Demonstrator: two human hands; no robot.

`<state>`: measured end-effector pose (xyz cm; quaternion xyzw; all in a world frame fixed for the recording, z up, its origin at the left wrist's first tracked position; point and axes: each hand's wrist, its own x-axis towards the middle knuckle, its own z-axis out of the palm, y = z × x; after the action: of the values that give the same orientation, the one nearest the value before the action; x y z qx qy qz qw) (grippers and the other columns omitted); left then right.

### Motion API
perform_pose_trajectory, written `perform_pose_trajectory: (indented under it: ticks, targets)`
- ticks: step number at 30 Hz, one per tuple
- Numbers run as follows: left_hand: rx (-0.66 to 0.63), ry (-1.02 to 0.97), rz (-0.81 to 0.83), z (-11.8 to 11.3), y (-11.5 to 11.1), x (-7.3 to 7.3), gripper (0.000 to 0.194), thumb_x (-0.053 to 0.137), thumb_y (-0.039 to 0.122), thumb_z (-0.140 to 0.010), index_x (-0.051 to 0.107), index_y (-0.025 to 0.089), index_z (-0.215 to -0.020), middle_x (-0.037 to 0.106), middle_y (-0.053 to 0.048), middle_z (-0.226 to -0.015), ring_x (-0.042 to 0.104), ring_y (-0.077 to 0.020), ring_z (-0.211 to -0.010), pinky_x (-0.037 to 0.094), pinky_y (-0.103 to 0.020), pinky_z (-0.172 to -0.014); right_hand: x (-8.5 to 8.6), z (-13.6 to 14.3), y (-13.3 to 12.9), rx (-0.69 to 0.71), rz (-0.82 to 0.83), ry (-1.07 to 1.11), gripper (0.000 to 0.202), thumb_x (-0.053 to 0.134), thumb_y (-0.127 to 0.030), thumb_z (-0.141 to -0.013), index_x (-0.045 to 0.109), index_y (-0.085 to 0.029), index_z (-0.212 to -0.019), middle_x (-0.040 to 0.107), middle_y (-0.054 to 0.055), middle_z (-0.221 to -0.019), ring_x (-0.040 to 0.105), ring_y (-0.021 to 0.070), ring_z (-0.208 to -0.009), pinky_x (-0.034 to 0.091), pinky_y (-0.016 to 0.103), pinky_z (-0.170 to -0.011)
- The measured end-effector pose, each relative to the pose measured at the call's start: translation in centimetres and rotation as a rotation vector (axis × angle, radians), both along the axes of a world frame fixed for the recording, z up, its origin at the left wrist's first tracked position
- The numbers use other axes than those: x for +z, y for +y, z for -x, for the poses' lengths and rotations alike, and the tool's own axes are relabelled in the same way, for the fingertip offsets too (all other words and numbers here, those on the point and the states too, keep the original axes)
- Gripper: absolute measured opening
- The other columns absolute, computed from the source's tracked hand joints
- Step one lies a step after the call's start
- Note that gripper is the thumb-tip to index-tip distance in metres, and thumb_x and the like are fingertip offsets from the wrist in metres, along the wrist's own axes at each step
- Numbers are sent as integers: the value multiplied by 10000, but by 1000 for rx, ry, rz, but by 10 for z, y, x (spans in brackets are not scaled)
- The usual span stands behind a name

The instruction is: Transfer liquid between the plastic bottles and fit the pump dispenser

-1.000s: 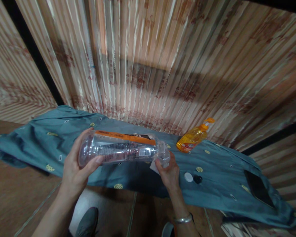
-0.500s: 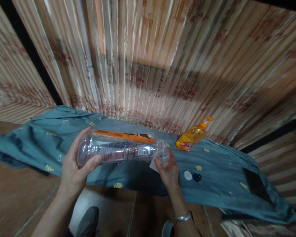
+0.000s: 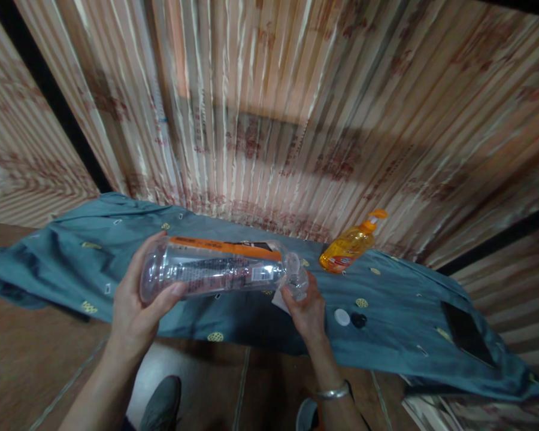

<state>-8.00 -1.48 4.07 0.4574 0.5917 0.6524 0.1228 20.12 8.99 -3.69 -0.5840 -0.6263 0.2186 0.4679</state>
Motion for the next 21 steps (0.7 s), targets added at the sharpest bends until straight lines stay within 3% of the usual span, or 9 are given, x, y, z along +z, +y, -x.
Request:
perform_pose_trajectory:
  ticks: [6,21]
  targets:
    - [-27,-29,-9,-2,-2,3,851,811,562,-662,575,250,-1417,621,-107,-1416,574,-380,-1296,408,-529,-1141,0,0,-1,-10,24,1,642,667,-527,-729,601,-184,-1268,753,138,-1187,724,342,-1069,567,507,-935]
    - [-23,-31,-4,-5,-1,3,843,801,571,-662,575,262,-1413,621,-103,-1424,567,-388,-1313,399,-546,-1154,3,0,-1,-5,13,-11,599,674,-514,-734,631,-189,-1236,775,115,-1119,744,327,-1002,591,474,-875]
